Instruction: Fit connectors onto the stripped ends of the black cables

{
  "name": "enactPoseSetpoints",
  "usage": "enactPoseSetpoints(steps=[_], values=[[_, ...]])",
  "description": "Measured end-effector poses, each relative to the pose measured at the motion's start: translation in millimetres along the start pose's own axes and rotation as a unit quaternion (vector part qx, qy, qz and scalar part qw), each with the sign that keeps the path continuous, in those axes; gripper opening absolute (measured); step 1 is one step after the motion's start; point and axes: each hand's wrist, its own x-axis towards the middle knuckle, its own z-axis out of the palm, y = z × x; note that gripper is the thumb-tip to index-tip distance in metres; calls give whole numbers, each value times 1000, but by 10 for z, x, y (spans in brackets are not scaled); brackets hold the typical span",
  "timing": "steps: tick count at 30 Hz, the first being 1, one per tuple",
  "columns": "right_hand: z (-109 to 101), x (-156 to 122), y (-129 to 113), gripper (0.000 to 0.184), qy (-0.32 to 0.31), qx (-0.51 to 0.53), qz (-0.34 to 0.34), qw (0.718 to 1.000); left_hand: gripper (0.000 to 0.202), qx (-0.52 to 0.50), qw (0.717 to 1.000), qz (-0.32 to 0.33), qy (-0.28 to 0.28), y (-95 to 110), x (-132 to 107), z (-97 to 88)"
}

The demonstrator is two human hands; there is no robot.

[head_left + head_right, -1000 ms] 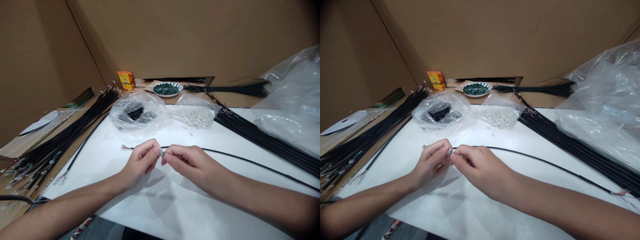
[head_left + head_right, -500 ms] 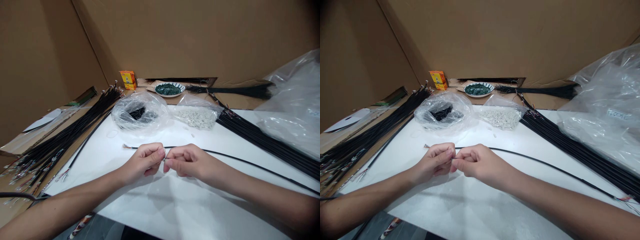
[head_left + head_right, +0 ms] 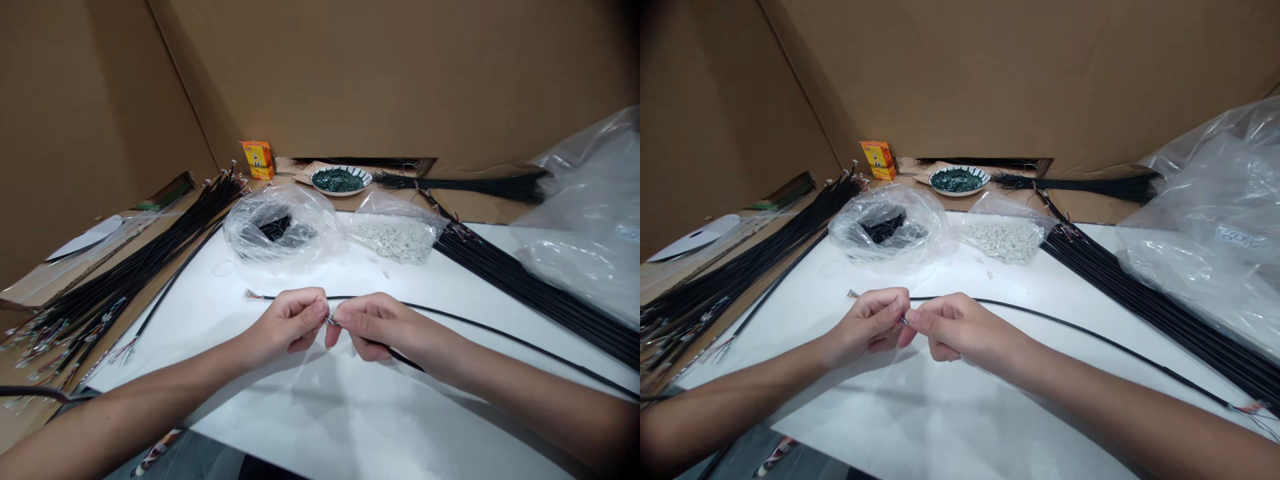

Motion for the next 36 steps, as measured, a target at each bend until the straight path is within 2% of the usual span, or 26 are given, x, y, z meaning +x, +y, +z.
enactPoseSetpoints(steps=[5,11,18,24,28,31,34,36], values=[[61,15,-4,32,52,-27,13,998,35,-62,998,13,-15,-73,32,32],[57,18,-35,29,55,-34,0,998,34,-87,996,8,-8,-46,54,70],[103,-26,-32,30,103,-137,-14,985,34,-83,997,-4,-3,-29,40,53],[131,-37,16,38,139,-240,-31,960,35,-51,999,-8,1,6,40,51],[123,21,62,42,117,-142,-35,982,35,-84,996,-13,2,39,43,34],[113,74,116,46,98,-129,-47,986,36,-103,994,-20,6,73,56,-15],[103,43,193,49,74,-135,-46,987,34,-124,991,10,50,129,83,-108],[100,-45,237,48,42,-133,-18,990,32,-139,986,33,84,171,111,-183]])
